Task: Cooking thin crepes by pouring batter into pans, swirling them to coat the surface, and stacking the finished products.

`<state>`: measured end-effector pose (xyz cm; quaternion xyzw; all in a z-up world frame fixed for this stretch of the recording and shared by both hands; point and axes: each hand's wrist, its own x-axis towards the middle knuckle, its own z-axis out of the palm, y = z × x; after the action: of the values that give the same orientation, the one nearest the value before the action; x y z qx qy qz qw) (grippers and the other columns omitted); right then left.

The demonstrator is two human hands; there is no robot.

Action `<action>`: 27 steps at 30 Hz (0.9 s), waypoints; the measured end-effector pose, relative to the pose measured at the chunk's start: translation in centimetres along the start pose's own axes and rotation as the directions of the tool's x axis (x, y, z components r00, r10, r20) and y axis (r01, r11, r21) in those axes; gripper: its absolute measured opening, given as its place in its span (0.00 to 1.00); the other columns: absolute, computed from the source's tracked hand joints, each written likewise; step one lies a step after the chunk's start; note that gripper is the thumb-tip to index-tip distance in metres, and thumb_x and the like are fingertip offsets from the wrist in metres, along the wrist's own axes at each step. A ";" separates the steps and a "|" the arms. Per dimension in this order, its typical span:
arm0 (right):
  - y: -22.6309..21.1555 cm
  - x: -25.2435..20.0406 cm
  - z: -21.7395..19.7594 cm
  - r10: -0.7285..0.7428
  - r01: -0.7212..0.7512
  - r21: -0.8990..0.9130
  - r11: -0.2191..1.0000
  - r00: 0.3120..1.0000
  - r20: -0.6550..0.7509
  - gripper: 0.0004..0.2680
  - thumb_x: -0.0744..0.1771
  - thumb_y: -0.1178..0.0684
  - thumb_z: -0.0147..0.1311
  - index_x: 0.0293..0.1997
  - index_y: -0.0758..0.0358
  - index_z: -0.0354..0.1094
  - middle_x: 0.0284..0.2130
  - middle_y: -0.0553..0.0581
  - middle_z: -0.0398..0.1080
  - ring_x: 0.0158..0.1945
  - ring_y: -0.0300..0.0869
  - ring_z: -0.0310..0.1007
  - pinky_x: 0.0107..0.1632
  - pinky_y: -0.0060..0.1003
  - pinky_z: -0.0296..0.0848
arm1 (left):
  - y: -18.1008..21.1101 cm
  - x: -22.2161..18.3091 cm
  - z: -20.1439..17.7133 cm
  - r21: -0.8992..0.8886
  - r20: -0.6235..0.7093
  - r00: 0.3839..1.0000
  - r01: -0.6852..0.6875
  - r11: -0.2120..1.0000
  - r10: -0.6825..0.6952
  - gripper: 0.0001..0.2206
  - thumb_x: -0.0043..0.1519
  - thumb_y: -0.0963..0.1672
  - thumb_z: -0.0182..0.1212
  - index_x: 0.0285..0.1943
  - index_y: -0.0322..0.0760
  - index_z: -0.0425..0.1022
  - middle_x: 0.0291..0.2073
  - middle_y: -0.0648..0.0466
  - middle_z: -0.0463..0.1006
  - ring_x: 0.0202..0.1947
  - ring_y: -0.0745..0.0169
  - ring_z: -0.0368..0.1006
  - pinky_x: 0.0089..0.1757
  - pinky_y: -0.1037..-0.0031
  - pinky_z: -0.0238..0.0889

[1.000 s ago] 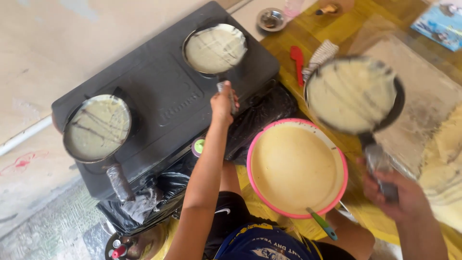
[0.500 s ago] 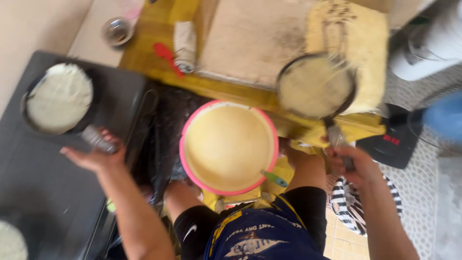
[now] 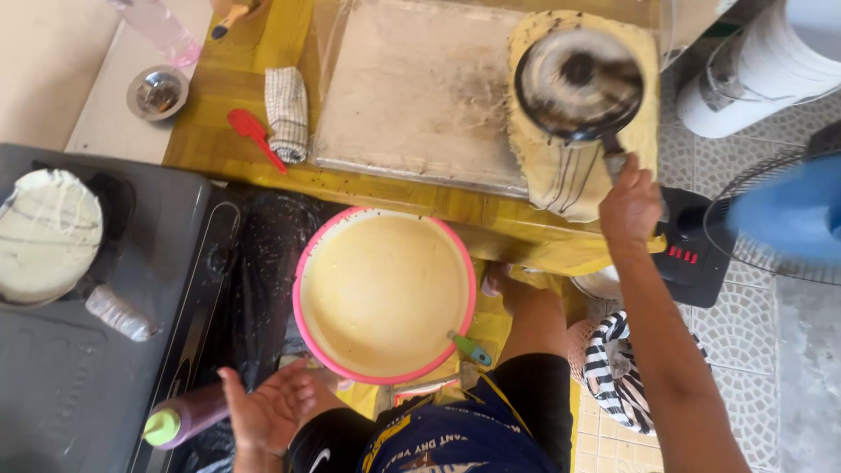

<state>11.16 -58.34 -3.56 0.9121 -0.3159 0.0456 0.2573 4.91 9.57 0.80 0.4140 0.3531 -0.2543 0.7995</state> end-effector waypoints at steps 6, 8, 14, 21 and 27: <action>-1.7 -1.3 -11.2 0.032 0.010 0.445 0.896 0.996 -0.089 0.25 0.65 0.63 0.59 0.71 0.64 0.53 0.45 0.59 0.72 0.37 0.45 0.75 0.33 0.38 0.83 | -2.4 -2.3 9.6 0.202 -0.242 0.968 0.120 0.972 -0.069 0.45 0.70 0.62 0.22 0.63 0.18 0.72 0.46 0.18 0.73 0.49 0.20 0.72 0.52 0.43 0.65; -4.7 -3.9 -11.2 -0.080 0.155 0.944 0.290 0.987 -0.138 0.12 0.71 0.51 0.55 0.59 0.64 0.65 0.37 0.62 0.74 0.35 0.51 0.73 0.37 0.48 0.71 | -5.4 -0.5 10.0 0.390 0.089 0.963 -0.270 0.880 0.256 0.22 0.67 0.46 0.47 0.64 0.26 0.74 0.40 0.32 0.83 0.40 0.37 0.83 0.45 0.59 0.78; -16.3 -22.1 -25.1 -0.582 -0.740 0.437 -0.512 0.673 0.458 0.13 0.68 0.38 0.47 0.34 0.55 0.66 0.21 0.49 0.59 0.16 0.36 0.54 0.18 0.35 0.48 | -5.9 -4.7 17.3 0.404 0.506 0.717 -0.688 0.603 0.480 0.40 0.57 0.46 0.71 0.79 0.39 0.54 0.64 0.36 0.69 0.64 0.33 0.68 0.60 0.41 0.59; -22.6 -32.7 -30.2 -0.805 -0.690 0.455 -0.564 0.583 -0.114 0.22 0.72 0.32 0.31 0.40 0.59 0.69 0.34 0.48 0.71 0.38 0.33 0.68 0.44 0.33 0.69 | -4.6 -10.6 8.2 0.238 0.237 0.762 -0.647 0.724 0.602 0.23 0.55 0.40 0.70 0.61 0.31 0.76 0.49 0.44 0.85 0.50 0.55 0.81 0.53 0.69 0.73; -25.9 -22.2 -27.3 -0.688 -0.605 0.640 -0.473 0.708 0.162 0.11 0.69 0.54 0.45 0.28 0.59 0.71 0.26 0.55 0.75 0.31 0.40 0.74 0.41 0.39 0.73 | -4.7 -14.3 -3.2 0.078 -0.099 0.792 -0.597 0.798 0.602 0.19 0.58 0.37 0.64 0.59 0.28 0.74 0.30 0.43 0.79 0.27 0.55 0.75 0.35 0.67 0.73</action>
<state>11.24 -15.16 3.11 0.5734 -0.1142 -0.0733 -0.8079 -8.39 11.44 8.37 0.5359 0.2451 0.0297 0.8073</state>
